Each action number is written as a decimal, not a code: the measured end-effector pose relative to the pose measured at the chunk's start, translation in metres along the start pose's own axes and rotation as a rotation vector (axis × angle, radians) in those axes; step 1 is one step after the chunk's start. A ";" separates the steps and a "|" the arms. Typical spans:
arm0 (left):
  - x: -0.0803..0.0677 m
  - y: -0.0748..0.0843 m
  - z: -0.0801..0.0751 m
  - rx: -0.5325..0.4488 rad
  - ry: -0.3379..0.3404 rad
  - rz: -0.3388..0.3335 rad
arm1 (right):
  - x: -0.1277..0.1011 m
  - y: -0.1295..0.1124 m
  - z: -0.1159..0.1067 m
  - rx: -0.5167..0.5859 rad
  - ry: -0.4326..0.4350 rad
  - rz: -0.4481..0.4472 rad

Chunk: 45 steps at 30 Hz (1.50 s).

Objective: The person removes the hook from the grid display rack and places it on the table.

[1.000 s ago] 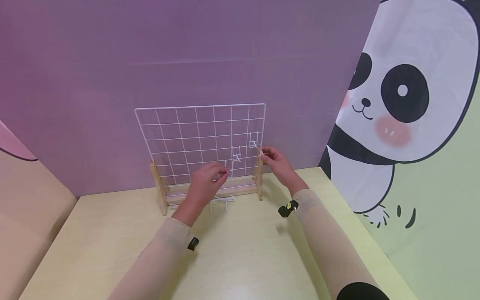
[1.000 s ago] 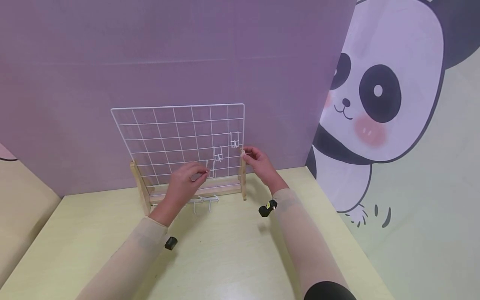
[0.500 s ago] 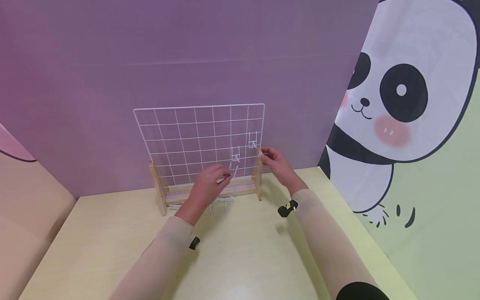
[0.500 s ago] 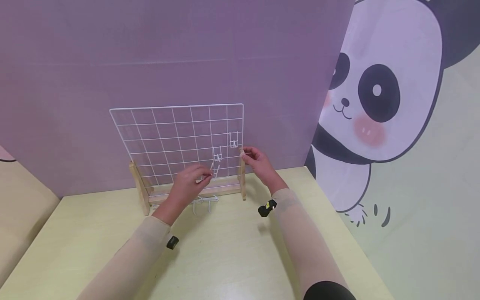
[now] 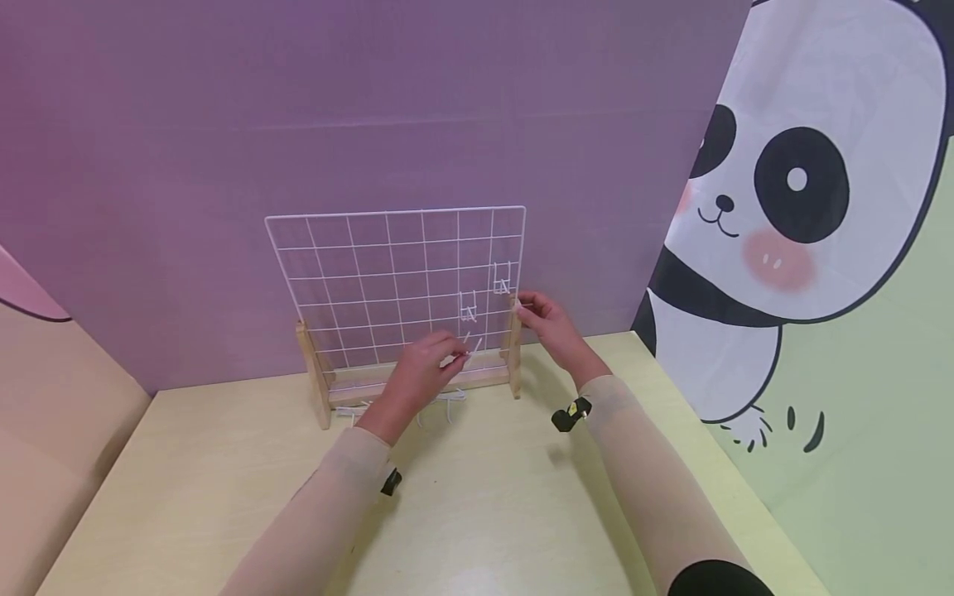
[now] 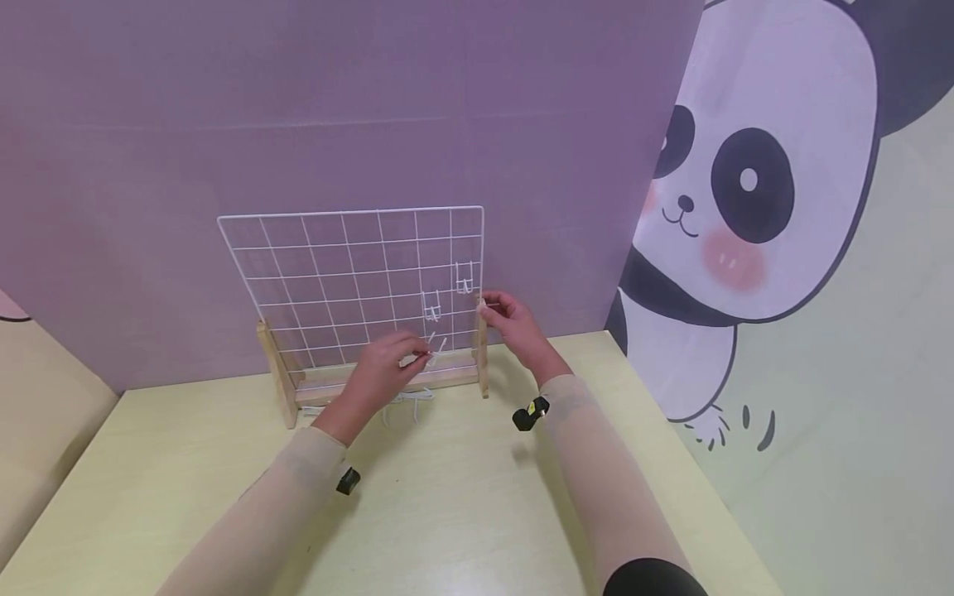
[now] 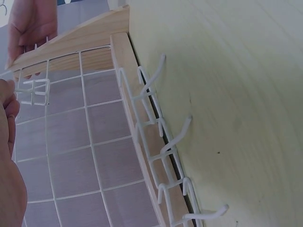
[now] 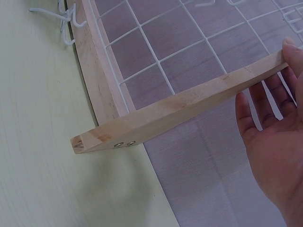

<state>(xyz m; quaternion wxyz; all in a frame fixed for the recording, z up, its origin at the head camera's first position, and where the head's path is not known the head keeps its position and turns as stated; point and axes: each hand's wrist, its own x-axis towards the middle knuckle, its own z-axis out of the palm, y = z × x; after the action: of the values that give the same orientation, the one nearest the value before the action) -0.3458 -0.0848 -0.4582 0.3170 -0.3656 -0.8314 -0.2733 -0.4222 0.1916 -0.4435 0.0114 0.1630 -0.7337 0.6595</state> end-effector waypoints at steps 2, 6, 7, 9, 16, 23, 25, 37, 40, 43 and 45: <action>0.000 0.000 0.002 0.000 -0.007 -0.004 | 0.000 0.000 0.000 0.000 0.001 -0.002; -0.001 -0.001 0.006 0.006 -0.017 0.002 | 0.001 0.002 -0.001 -0.005 0.000 -0.008; -0.001 -0.001 0.007 0.004 -0.021 0.005 | 0.001 0.002 -0.001 -0.006 -0.001 -0.008; -0.001 -0.001 0.010 0.003 -0.032 0.003 | 0.001 0.003 -0.001 -0.009 0.000 -0.006; -0.001 0.001 0.017 -0.003 -0.095 -0.035 | 0.001 0.003 -0.001 0.005 -0.004 -0.008; -0.002 0.004 0.022 0.004 -0.155 -0.066 | 0.001 0.003 0.000 -0.007 0.002 -0.006; -0.002 0.004 0.024 0.006 -0.167 -0.072 | 0.000 0.003 -0.001 -0.008 0.002 -0.005; -0.005 0.003 0.035 0.067 -0.241 -0.093 | 0.001 0.002 0.000 -0.007 -0.006 -0.019; -0.007 0.003 0.037 0.074 -0.249 -0.095 | 0.001 0.001 0.000 -0.010 -0.007 -0.019; -0.008 0.003 0.039 0.082 -0.257 -0.094 | 0.000 0.001 0.000 -0.014 -0.005 -0.014; -0.008 0.003 0.040 0.083 -0.263 -0.096 | -0.001 0.000 0.000 -0.014 -0.005 -0.008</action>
<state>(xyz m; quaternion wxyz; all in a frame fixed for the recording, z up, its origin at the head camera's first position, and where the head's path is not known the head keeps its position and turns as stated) -0.3523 -0.0595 -0.4892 0.2067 -0.3447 -0.8928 -0.2032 -0.4215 0.1916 -0.4439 0.0135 0.1673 -0.7379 0.6537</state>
